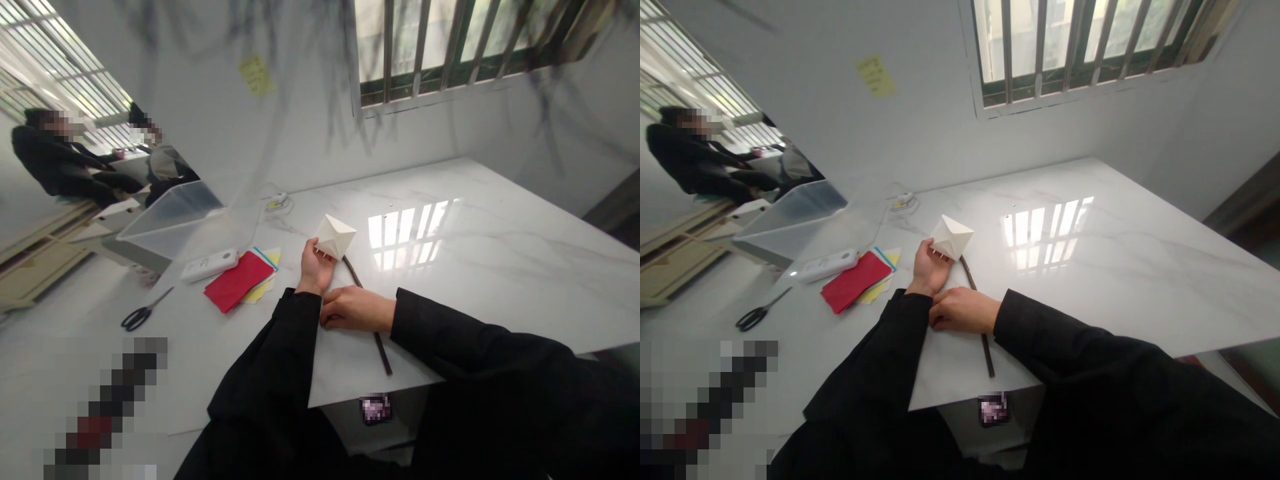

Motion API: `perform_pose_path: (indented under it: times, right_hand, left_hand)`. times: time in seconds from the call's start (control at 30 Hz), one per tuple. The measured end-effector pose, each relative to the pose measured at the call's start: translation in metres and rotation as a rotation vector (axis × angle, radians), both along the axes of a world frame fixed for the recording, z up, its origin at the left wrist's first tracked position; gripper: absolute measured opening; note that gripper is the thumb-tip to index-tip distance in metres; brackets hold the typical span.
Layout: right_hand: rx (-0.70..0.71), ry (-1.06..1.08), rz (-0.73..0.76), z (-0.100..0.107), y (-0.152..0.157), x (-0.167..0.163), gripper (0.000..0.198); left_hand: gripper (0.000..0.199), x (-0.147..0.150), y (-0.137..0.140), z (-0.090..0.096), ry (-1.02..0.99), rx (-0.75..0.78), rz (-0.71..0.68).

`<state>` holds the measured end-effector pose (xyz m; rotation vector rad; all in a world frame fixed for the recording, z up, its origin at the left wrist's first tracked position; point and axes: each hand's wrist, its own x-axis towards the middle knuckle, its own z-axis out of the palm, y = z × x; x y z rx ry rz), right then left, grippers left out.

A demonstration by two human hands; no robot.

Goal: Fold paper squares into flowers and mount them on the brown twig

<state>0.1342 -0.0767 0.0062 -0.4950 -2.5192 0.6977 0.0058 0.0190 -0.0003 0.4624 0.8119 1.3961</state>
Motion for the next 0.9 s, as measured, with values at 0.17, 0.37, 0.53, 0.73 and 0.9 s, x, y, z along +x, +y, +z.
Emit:
perform_pose_path:
  times: [0.17, 0.37, 0.53, 0.73, 0.9]
  right_hand:
    - [-0.043, 0.019, -0.016, 0.000, -0.002, -0.001, 0.013]
    - [-0.064, 0.175, -0.217, 0.006, 0.022, 0.022, 0.017]
    - [-0.125, 0.217, -0.556, 0.000, 0.067, 0.068, 0.014]
    - [-0.187, 0.320, -0.861, -0.030, 0.105, 0.106, 0.017]
    - [-0.113, 0.333, -0.923, -0.041, 0.116, 0.116, 0.020]
  left_hand:
    - [0.012, -0.005, 0.002, -0.002, -0.020, 0.025, -0.025]
    - [0.023, -0.008, 0.006, -0.006, -0.023, 0.059, -0.067]
    - [0.038, -0.004, 0.009, -0.005, 0.037, 0.083, 0.005]
    - [0.055, 0.001, 0.007, -0.006, 0.151, 0.070, -0.006]
    - [0.056, 0.003, 0.005, -0.008, 0.172, 0.056, 0.012]
